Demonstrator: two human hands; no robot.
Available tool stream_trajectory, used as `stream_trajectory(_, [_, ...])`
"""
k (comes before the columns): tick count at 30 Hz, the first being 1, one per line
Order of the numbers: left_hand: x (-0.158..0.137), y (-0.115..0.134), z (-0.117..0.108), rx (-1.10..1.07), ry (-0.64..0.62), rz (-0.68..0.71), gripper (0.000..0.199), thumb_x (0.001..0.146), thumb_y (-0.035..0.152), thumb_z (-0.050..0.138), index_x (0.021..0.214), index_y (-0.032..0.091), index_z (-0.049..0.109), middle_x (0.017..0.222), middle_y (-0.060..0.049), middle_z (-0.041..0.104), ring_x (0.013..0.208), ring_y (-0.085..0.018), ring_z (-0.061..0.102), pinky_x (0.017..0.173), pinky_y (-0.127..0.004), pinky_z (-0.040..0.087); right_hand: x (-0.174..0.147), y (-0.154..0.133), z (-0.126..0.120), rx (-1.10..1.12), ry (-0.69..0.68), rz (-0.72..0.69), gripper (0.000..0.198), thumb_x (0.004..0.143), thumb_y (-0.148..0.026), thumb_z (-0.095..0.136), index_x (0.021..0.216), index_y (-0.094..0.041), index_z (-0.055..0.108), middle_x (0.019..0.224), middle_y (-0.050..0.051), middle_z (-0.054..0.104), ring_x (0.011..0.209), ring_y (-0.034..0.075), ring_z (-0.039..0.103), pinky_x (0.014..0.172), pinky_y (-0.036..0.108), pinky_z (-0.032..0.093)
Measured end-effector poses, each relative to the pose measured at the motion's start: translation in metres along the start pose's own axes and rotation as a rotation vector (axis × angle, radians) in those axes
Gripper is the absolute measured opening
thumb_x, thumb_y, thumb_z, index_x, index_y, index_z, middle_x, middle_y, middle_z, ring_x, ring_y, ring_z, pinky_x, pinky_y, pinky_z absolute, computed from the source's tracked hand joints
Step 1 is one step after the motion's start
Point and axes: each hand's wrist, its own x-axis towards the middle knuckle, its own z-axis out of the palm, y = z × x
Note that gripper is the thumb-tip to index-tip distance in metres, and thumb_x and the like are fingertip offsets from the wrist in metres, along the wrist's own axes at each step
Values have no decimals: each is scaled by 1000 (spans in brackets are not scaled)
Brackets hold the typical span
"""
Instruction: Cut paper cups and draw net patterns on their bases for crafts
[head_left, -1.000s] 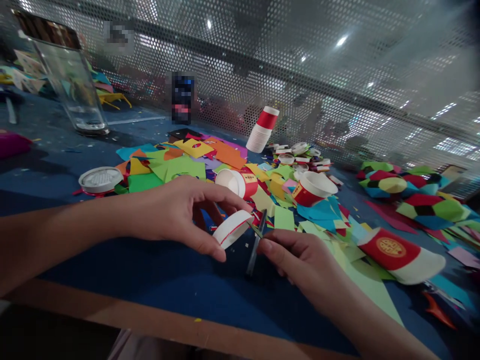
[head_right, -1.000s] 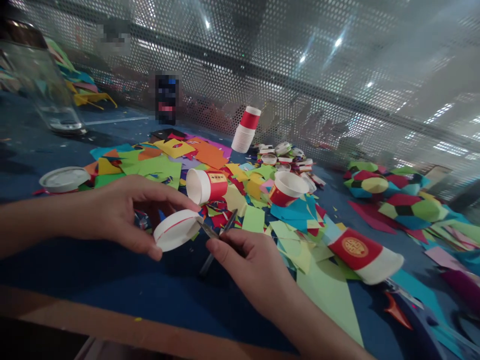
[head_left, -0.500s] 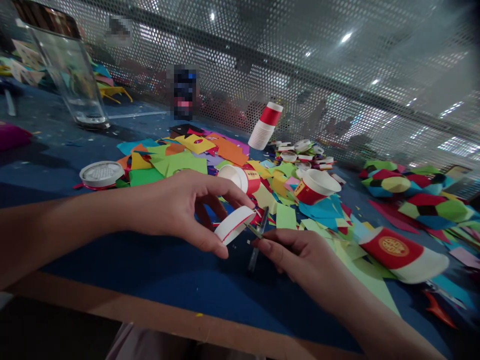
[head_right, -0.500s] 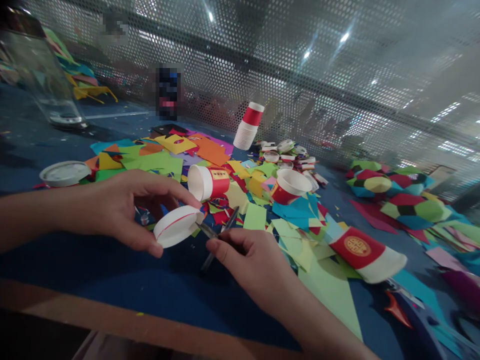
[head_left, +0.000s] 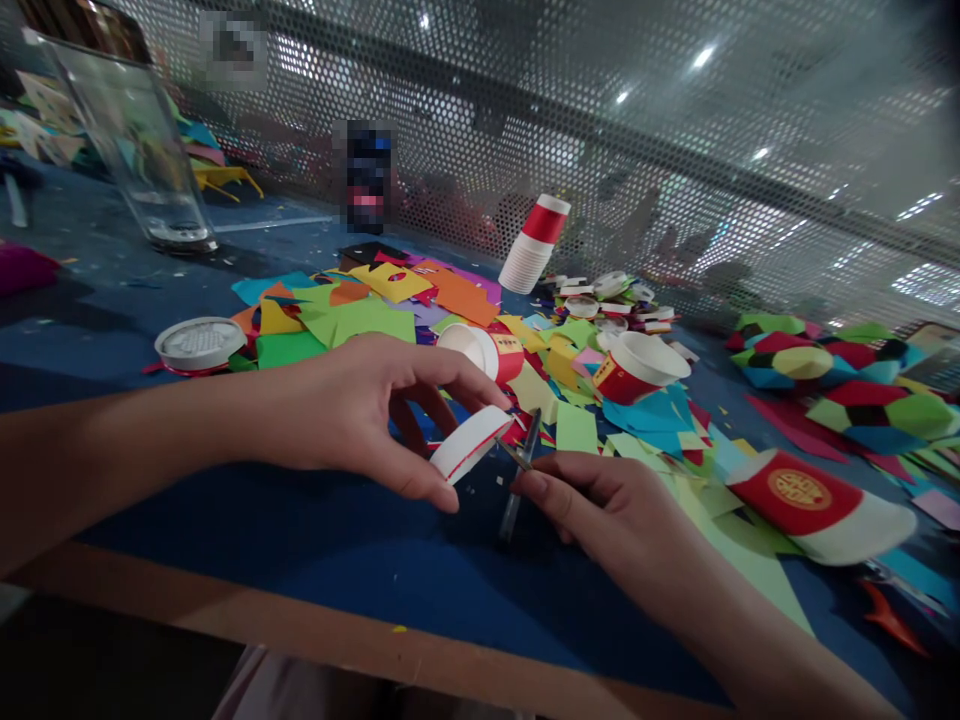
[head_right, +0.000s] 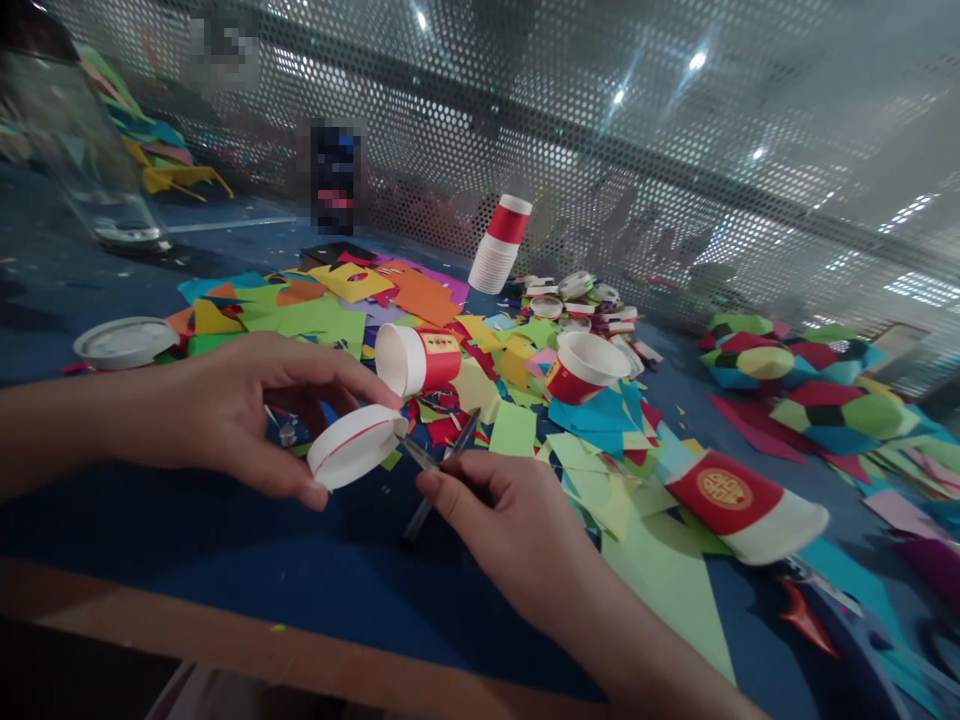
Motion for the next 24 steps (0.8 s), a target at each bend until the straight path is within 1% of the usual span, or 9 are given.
stream_trajectory(3, [0, 0, 0, 13, 6, -2, 51, 65, 29, 91, 112, 29, 72, 96, 0, 76, 82, -17, 73, 69, -20, 62, 0, 0, 0, -1, -4, 4, 46, 90, -57, 53, 61, -21, 52, 56, -4, 40, 54, 12, 36, 49, 28, 27])
stream_trajectory(6, [-1, 0, 1, 30, 10, 4, 51, 65, 30, 91, 113, 27, 72, 95, 0, 76, 80, -16, 72, 68, -20, 61, 0, -1, 1, -11, -1, 18, 46, 90, -57, 52, 61, -21, 52, 56, -3, 40, 54, 12, 37, 49, 28, 27])
stream_trajectory(13, [-2, -4, 4, -6, 37, 68, 51, 65, 28, 93, 111, 29, 73, 92, 3, 76, 78, -14, 72, 68, -18, 59, 3, -2, 3, -16, -6, 36, 46, 88, -59, 50, 62, -22, 51, 56, -3, 41, 54, 13, 38, 50, 28, 28])
stream_trajectory(20, [0, -6, 4, -51, 23, 49, 53, 64, 24, 93, 113, 29, 74, 92, 2, 76, 79, -15, 72, 73, -21, 60, 1, -2, 1, -30, 0, 54, 47, 87, -61, 49, 61, -22, 50, 55, -3, 41, 53, 13, 38, 49, 28, 28])
stream_trajectory(24, [1, -4, 5, -48, 23, 36, 53, 63, 21, 93, 112, 28, 74, 93, 3, 76, 81, -15, 73, 75, -21, 61, 2, -1, 2, -25, 4, 40, 47, 88, -60, 50, 60, -22, 48, 54, -3, 40, 53, 13, 37, 49, 28, 28])
